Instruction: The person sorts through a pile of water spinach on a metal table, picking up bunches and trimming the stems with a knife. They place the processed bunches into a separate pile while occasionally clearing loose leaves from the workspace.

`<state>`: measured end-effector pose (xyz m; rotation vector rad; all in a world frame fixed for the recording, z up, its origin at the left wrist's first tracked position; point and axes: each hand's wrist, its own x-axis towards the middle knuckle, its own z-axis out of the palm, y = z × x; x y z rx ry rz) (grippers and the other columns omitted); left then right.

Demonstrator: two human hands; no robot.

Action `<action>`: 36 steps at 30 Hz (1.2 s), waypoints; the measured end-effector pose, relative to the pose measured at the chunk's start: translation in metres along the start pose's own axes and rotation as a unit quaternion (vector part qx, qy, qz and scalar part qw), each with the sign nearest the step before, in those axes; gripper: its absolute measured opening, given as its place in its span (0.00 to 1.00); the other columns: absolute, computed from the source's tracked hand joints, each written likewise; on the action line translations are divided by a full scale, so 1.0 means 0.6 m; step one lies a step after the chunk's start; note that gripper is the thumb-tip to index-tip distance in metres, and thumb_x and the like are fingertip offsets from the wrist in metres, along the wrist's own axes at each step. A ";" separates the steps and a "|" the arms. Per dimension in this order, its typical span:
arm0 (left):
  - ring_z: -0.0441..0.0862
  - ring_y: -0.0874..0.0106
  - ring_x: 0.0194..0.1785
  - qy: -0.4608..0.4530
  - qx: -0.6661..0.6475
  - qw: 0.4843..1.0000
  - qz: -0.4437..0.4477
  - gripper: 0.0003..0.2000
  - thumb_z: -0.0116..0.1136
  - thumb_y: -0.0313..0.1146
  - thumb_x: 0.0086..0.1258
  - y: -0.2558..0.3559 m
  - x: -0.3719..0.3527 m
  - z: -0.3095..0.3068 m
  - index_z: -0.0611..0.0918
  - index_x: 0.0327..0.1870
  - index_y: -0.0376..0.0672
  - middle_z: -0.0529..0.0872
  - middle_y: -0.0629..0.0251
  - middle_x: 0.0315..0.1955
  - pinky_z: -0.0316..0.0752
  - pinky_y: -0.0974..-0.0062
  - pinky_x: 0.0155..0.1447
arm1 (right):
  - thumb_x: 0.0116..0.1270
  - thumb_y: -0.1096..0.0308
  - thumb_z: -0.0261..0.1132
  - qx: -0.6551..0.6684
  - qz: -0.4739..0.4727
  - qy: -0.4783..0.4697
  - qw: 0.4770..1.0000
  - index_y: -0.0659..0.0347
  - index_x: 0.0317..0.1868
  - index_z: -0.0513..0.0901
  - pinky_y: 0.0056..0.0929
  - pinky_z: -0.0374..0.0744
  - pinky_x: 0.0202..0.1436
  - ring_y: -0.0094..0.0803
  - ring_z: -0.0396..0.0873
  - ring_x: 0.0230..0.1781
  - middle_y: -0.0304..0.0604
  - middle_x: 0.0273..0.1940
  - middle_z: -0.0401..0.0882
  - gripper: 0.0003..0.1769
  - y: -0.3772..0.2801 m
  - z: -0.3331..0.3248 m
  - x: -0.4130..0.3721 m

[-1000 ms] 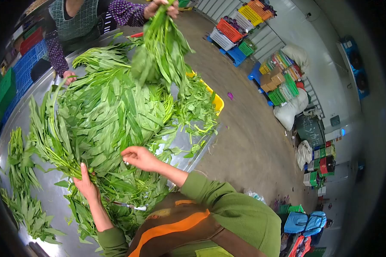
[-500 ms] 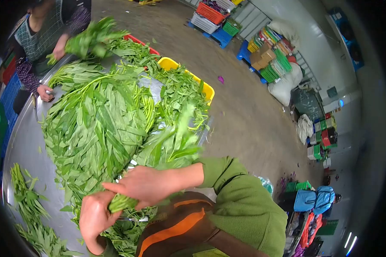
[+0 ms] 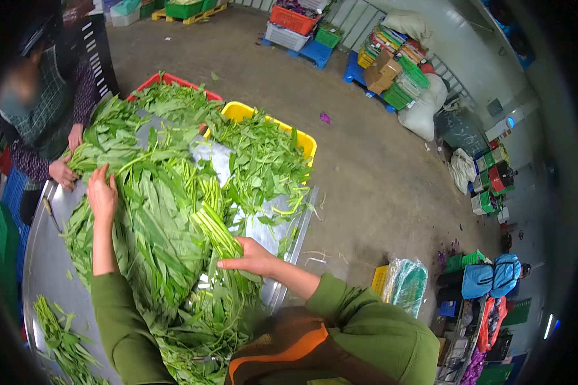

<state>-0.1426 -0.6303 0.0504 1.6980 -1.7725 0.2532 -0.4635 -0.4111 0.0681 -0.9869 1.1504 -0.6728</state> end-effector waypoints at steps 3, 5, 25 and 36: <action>0.79 0.61 0.53 -0.219 0.062 0.969 -0.094 0.08 0.60 0.32 0.66 -0.011 0.025 0.028 0.86 0.43 0.43 0.85 0.59 0.46 0.68 0.61 0.59 | 0.58 0.63 0.75 -0.011 -0.035 0.030 0.999 0.63 0.60 0.75 0.25 0.71 0.59 0.22 0.74 0.51 0.36 0.50 0.79 0.31 -0.028 -0.018 -0.005; 0.80 0.61 0.52 -0.206 0.057 0.974 -0.077 0.08 0.61 0.32 0.65 -0.016 0.024 0.035 0.86 0.43 0.43 0.85 0.60 0.45 0.68 0.61 0.59 | 0.57 0.62 0.76 -0.038 -0.032 0.096 0.994 0.63 0.60 0.75 0.25 0.72 0.58 0.23 0.74 0.51 0.37 0.50 0.79 0.32 -0.032 -0.031 -0.011; 0.84 0.61 0.48 -0.256 -0.364 0.894 0.044 0.24 0.73 0.35 0.55 0.181 0.005 -0.236 0.83 0.53 0.37 0.87 0.56 0.42 0.75 0.65 0.56 | 0.57 0.65 0.72 -0.027 -0.126 -0.032 0.991 0.62 0.58 0.73 0.29 0.76 0.52 0.28 0.78 0.46 0.41 0.49 0.79 0.29 -0.077 0.004 -0.013; 0.81 0.53 0.56 -0.341 0.132 0.903 -0.225 0.42 0.72 0.63 0.44 0.131 0.055 0.055 0.79 0.52 0.33 0.82 0.46 0.52 0.74 0.57 0.59 | 0.61 0.67 0.71 0.104 0.026 0.008 0.994 0.64 0.58 0.76 0.29 0.73 0.58 0.26 0.77 0.50 0.40 0.50 0.80 0.26 0.002 -0.029 -0.011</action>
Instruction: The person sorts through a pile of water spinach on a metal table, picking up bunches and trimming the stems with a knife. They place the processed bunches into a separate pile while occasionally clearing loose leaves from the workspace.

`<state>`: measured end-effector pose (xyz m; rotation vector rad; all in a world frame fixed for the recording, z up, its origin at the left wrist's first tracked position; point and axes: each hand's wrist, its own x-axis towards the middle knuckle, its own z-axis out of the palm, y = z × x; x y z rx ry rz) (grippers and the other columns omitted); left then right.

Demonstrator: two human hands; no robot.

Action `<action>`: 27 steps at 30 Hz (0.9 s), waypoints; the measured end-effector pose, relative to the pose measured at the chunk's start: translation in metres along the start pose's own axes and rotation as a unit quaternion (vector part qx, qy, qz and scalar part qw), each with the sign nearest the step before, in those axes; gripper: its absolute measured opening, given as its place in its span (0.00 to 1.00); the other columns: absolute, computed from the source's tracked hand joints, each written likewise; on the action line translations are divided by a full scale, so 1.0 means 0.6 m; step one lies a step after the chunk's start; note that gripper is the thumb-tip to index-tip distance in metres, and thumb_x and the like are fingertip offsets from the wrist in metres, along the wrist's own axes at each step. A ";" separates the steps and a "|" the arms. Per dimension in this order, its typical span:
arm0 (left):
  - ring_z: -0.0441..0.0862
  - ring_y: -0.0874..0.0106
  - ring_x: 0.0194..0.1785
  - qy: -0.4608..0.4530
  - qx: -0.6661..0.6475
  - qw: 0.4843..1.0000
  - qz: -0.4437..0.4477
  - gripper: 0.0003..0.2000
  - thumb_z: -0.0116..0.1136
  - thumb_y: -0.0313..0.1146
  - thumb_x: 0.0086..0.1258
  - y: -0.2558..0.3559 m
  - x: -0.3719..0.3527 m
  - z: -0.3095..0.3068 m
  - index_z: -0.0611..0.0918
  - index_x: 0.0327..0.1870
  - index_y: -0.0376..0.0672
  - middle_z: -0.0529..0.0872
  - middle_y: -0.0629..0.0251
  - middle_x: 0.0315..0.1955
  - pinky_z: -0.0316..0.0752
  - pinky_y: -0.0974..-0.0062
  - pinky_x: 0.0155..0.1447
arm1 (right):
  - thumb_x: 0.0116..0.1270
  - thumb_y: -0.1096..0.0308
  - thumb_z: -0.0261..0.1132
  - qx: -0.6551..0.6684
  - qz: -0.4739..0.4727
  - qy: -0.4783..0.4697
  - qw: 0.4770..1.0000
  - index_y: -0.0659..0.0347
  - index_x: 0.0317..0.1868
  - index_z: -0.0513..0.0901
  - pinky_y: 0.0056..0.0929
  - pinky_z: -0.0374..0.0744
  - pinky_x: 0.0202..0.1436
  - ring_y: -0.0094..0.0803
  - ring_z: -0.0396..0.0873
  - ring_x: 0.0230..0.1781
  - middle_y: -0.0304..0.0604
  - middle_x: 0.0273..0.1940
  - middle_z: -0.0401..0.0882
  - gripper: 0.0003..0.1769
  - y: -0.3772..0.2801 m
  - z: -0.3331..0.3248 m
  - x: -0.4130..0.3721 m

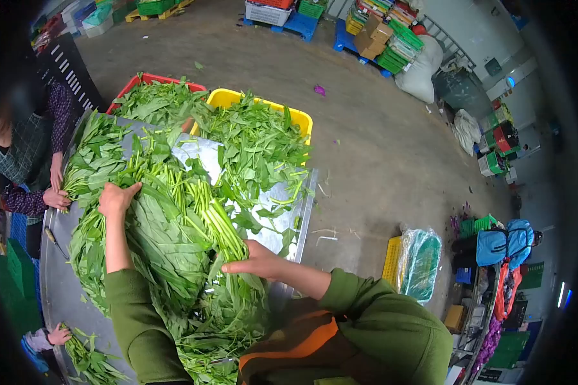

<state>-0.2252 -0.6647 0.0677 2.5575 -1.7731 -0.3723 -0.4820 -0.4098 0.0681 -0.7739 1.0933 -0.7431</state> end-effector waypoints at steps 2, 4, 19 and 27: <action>0.82 0.55 0.54 -0.028 -0.017 0.999 0.012 0.39 0.72 0.61 0.44 -0.014 0.010 -0.007 0.80 0.49 0.33 0.83 0.46 0.50 0.76 0.59 0.57 | 0.61 0.67 0.71 0.024 -0.004 -0.012 1.000 0.65 0.59 0.75 0.30 0.73 0.58 0.25 0.76 0.50 0.40 0.50 0.79 0.27 0.004 -0.006 0.005; 0.85 0.58 0.49 -0.033 -0.057 0.998 0.017 0.30 0.72 0.51 0.44 -0.021 0.011 -0.015 0.84 0.41 0.32 0.86 0.46 0.45 0.78 0.63 0.52 | 0.61 0.68 0.70 0.018 -0.009 -0.006 1.000 0.65 0.59 0.74 0.30 0.73 0.58 0.25 0.76 0.50 0.40 0.50 0.79 0.27 0.007 -0.005 0.006; 0.80 0.72 0.40 0.236 -0.252 0.893 0.289 0.24 0.65 0.37 0.53 -0.157 0.063 0.008 0.81 0.48 0.27 0.84 0.57 0.43 0.74 0.75 0.48 | 0.57 0.72 0.72 0.287 -0.076 0.048 0.954 0.66 0.47 0.79 0.32 0.82 0.47 0.32 0.83 0.40 0.44 0.40 0.83 0.18 -0.076 0.029 0.139; 0.80 0.70 0.43 0.075 -0.385 0.892 0.223 0.27 0.62 0.32 0.57 -0.115 -0.020 -0.052 0.73 0.58 0.29 0.84 0.57 0.43 0.74 0.76 0.50 | 0.54 0.71 0.72 0.324 -0.037 0.018 0.945 0.69 0.41 0.80 0.41 0.85 0.39 0.38 0.84 0.36 0.50 0.37 0.83 0.16 -0.141 0.114 0.329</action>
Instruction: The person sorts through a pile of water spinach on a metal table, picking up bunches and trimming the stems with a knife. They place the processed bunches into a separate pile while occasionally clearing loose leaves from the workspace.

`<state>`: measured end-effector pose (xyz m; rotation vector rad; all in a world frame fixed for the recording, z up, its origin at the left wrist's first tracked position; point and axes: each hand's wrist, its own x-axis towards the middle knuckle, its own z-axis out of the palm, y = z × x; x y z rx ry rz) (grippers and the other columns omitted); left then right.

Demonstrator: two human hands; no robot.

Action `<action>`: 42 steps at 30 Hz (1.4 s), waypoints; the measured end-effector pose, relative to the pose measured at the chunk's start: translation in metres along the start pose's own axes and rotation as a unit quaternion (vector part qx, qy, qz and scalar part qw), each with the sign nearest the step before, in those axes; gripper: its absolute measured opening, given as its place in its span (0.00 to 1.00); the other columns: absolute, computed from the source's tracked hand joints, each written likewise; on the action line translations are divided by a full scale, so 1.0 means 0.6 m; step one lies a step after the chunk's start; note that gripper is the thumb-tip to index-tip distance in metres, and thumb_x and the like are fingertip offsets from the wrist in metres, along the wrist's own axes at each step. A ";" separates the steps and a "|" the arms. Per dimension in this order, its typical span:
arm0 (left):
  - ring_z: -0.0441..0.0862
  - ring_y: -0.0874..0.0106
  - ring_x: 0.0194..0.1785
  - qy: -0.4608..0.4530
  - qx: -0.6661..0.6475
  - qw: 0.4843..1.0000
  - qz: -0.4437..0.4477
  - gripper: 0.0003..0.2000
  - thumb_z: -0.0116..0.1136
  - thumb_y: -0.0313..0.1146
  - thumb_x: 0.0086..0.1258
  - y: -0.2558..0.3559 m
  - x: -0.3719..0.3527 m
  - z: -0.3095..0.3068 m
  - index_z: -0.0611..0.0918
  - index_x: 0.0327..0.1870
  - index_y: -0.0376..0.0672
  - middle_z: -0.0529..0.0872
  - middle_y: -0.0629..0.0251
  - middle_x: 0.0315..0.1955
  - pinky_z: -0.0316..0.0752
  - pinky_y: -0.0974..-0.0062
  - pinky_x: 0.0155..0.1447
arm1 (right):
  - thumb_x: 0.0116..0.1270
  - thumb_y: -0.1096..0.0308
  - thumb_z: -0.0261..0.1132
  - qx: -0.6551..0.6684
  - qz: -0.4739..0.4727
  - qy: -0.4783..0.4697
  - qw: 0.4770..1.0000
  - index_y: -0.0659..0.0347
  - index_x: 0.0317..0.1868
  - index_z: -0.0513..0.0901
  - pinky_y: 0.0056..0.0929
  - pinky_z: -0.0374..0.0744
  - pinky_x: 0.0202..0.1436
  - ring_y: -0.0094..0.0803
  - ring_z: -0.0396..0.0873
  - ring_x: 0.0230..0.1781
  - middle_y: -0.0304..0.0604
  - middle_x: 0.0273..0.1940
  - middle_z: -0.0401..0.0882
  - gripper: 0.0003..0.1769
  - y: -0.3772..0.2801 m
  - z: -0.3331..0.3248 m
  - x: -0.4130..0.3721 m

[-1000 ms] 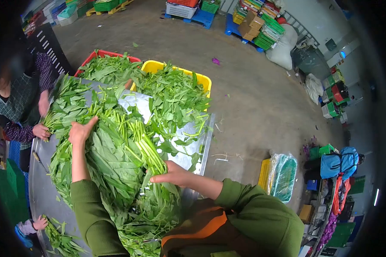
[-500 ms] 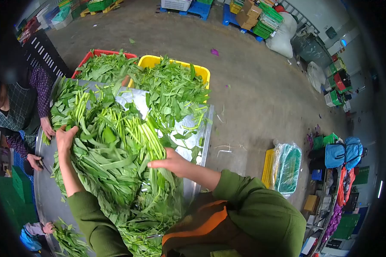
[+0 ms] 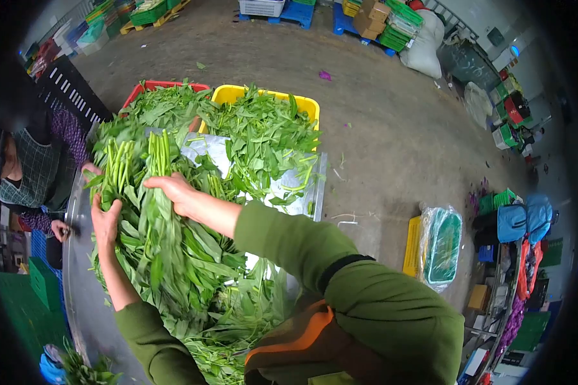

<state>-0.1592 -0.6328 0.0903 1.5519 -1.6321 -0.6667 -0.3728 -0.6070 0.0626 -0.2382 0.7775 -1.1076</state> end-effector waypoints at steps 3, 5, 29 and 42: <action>0.81 0.64 0.45 -0.059 0.052 0.997 -0.012 0.27 0.61 0.31 0.58 0.072 -0.038 0.006 0.71 0.58 0.29 0.83 0.49 0.44 0.75 0.70 0.53 | 0.52 0.65 0.77 0.026 -0.013 -0.037 0.999 0.70 0.49 0.78 0.44 0.83 0.48 0.41 0.83 0.41 0.52 0.44 0.83 0.27 0.020 0.000 0.050; 0.81 0.55 0.49 -0.064 0.148 0.987 0.026 0.29 0.62 0.31 0.58 0.108 -0.072 0.027 0.69 0.61 0.29 0.81 0.42 0.48 0.74 0.64 0.56 | 0.52 0.63 0.77 0.021 -0.004 -0.020 1.000 0.68 0.50 0.78 0.43 0.83 0.48 0.40 0.83 0.42 0.50 0.45 0.83 0.28 0.029 0.008 0.052; 0.81 0.53 0.51 -0.079 0.322 0.944 -0.004 0.15 0.59 0.43 0.68 -0.079 0.011 0.023 0.85 0.47 0.43 0.86 0.52 0.44 0.70 0.54 0.58 | 0.60 0.62 0.70 0.019 0.007 -0.145 0.989 0.60 0.51 0.82 0.33 0.85 0.43 0.32 0.85 0.35 0.43 0.41 0.86 0.20 0.045 -0.128 -0.024; 0.76 0.61 0.59 -0.173 -0.233 0.957 0.019 0.41 0.66 0.58 0.60 0.128 -0.282 0.045 0.72 0.63 0.31 0.78 0.49 0.58 0.69 0.63 0.64 | 0.54 0.71 0.75 -0.103 -0.067 -0.146 0.982 0.63 0.62 0.73 0.28 0.77 0.57 0.27 0.79 0.51 0.41 0.52 0.80 0.34 0.019 -0.117 -0.252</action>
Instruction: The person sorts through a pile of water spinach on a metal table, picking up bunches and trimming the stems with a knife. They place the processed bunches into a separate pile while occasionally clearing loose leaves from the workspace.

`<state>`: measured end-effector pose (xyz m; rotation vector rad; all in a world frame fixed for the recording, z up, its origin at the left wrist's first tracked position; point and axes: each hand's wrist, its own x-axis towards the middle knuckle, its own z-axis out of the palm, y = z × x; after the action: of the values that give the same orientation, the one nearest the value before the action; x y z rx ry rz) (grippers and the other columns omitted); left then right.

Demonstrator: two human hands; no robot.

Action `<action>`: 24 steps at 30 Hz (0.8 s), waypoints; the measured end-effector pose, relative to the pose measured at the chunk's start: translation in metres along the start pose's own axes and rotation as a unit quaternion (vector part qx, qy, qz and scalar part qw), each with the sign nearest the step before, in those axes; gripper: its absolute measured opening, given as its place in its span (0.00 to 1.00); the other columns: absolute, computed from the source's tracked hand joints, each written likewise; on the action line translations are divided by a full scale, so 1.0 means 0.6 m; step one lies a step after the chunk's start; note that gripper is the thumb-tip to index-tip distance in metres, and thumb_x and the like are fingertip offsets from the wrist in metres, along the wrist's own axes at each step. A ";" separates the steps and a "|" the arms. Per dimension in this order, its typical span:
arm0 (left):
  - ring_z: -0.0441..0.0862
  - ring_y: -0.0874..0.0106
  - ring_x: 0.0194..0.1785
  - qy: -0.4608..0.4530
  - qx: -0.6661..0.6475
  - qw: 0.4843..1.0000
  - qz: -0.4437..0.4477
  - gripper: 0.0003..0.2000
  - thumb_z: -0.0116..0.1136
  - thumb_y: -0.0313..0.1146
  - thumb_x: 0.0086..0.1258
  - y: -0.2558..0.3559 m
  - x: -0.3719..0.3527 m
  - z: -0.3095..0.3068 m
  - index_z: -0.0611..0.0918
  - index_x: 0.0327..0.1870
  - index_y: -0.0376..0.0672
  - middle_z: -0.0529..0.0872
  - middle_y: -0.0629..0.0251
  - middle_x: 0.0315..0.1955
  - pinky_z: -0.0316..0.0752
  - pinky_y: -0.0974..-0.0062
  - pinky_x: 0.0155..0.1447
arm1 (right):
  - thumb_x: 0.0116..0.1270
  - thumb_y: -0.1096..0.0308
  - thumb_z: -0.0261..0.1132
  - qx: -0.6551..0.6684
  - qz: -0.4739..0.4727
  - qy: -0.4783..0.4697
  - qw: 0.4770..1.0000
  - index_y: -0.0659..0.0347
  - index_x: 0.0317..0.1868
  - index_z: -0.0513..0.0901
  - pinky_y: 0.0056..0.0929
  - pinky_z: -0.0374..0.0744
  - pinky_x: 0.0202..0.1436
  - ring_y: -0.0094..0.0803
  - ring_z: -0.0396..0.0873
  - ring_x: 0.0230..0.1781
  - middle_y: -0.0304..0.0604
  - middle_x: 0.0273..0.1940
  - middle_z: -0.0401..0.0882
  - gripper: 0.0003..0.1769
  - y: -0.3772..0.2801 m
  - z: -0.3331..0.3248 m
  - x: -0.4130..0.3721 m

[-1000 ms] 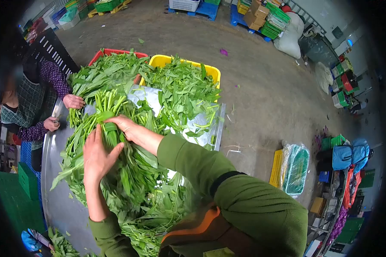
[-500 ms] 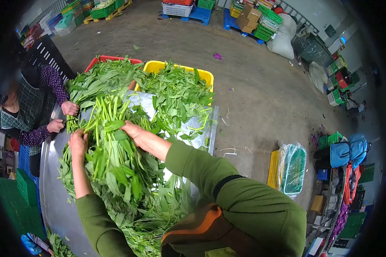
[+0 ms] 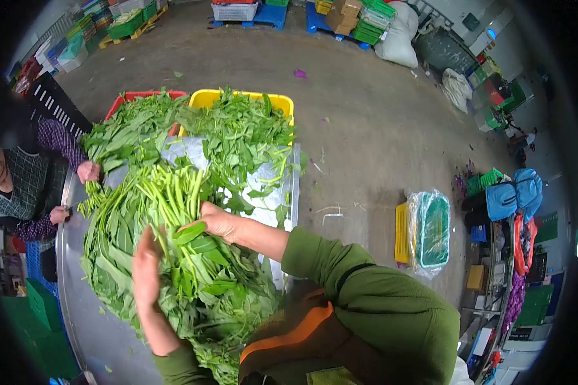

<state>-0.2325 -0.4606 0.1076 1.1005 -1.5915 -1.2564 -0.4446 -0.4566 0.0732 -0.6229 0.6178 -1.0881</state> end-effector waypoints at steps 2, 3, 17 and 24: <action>0.79 0.64 0.55 -0.071 -0.088 0.985 -0.128 0.46 0.72 0.60 0.51 0.025 -0.067 0.034 0.71 0.62 0.31 0.80 0.53 0.55 0.72 0.67 0.61 | 0.50 0.67 0.78 -0.071 -0.008 0.002 0.997 0.65 0.65 0.69 0.30 0.73 0.62 0.31 0.75 0.56 0.44 0.57 0.76 0.42 0.016 0.038 -0.023; 0.79 0.64 0.55 -0.064 -0.085 0.985 -0.137 0.46 0.72 0.60 0.51 0.016 -0.094 0.028 0.71 0.62 0.31 0.80 0.53 0.55 0.72 0.67 0.61 | 0.48 0.61 0.80 -0.112 -0.053 -0.008 0.992 0.67 0.66 0.64 0.31 0.69 0.66 0.35 0.70 0.62 0.47 0.61 0.70 0.49 0.025 0.063 -0.037; 0.77 0.67 0.49 -0.017 -0.173 0.985 -0.022 0.41 0.81 0.39 0.44 0.052 -0.380 -0.009 0.70 0.60 0.37 0.80 0.64 0.47 0.71 0.64 0.59 | 0.56 0.22 0.52 -0.680 -0.234 -0.161 0.676 0.79 0.68 0.59 0.53 0.39 0.76 0.57 0.41 0.76 0.67 0.71 0.51 0.63 0.119 0.264 -0.224; 0.76 0.64 0.50 0.044 -0.431 0.901 0.032 0.42 0.78 0.38 0.49 0.013 -0.575 -0.067 0.67 0.64 0.36 0.80 0.63 0.45 0.68 0.60 0.63 | 0.55 0.23 0.56 -0.624 -0.192 -0.325 0.684 0.79 0.62 0.67 0.54 0.49 0.74 0.57 0.56 0.71 0.67 0.64 0.65 0.59 0.170 0.350 -0.232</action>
<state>-0.0950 -0.1418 0.0961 0.5099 -0.8125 -1.5977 -0.2783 -0.2608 0.1613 -2.3185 0.5303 -0.5688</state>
